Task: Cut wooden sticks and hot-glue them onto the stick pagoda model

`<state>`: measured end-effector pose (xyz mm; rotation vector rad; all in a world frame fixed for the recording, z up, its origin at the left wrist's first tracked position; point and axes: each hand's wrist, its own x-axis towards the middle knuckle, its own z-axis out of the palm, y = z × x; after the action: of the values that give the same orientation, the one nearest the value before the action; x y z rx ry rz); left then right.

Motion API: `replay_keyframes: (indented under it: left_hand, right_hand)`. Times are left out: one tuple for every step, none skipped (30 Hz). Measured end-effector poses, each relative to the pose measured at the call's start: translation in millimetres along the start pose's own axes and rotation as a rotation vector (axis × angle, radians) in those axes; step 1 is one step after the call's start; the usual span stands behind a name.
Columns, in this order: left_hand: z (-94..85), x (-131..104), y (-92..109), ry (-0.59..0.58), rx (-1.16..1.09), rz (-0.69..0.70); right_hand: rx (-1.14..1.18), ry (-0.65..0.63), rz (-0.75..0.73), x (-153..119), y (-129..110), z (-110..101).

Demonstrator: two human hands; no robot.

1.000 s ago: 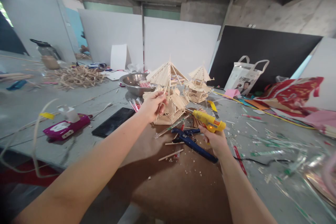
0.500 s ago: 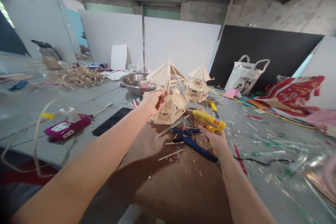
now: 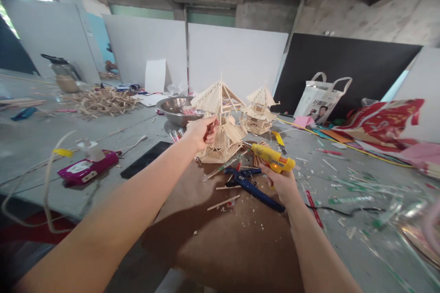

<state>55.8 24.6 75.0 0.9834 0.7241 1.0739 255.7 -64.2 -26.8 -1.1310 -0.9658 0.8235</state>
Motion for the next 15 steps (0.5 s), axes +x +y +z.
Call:
replay_keyframes:
  left_hand:
    - [-0.1, 0.1, 0.1, 0.002, 0.000, -0.004]
    - [-0.2, 0.3, 0.3, 0.004, 0.002, -0.010]
    - [-0.2, 0.4, 0.4, 0.007, 0.004, -0.015]
    - [-0.3, 0.5, 0.6, 0.009, 0.007, -0.021]
    - [-0.3, 0.6, 0.7, 0.008, 0.009, -0.026]
    - [-0.3, 0.7, 0.7, 0.007, 0.010, -0.028]
    - [-0.2, 0.9, 0.8, 0.005, 0.010, -0.027]
    - [-0.1, 1.0, 0.8, 0.002, 0.007, -0.026]
    - [0.0, 1.2, 0.9, 0.001, 0.005, -0.025]
    - [0.1, 1.3, 1.1, -0.001, 0.004, -0.025]
    - [0.2, 1.6, 1.2, -0.002, 0.003, -0.026]
    - [0.0, 1.7, 1.4, -0.003, 0.002, -0.028]
    - [-0.3, 1.8, 1.3, -0.002, 0.001, -0.030]
    - [-0.8, 1.6, 1.0, -0.003, 0.001, -0.030]
    - [-1.6, 1.0, 0.2, -0.007, 0.000, -0.027]
  right_hand:
    - [-0.002, 0.002, 0.000, 0.2, 0.1, -0.1]
    - [-0.004, 0.004, -0.001, 0.5, 0.1, -0.1]
    - [-0.007, 0.007, -0.003, 0.7, 0.1, -0.1]
    - [-0.010, 0.010, -0.003, 1.0, 0.0, 0.0]
    - [-0.011, 0.012, -0.004, 1.2, -0.2, 0.1]
    - [-0.012, 0.013, -0.005, 1.3, -0.5, 0.2]
    - [-0.015, 0.013, -0.004, 1.2, -0.9, 0.4]
    - [-0.017, 0.014, -0.002, 1.0, -1.4, 0.7]
    - [-0.020, 0.014, -0.001, 0.7, -1.9, 1.0]
    - [-0.023, 0.013, -0.002, 0.4, -2.5, 1.4]
    - [-0.026, 0.015, -0.006, 0.1, -3.1, 1.7]
    - [-0.032, 0.015, -0.013, 0.1, -3.5, 1.8]
    - [-0.040, 0.018, -0.023, 0.5, -3.7, 1.6]
    - [-0.053, 0.028, -0.033, 1.6, -3.5, 0.8]
    - [-0.073, 0.052, -0.042, 3.4, -2.9, -0.7]
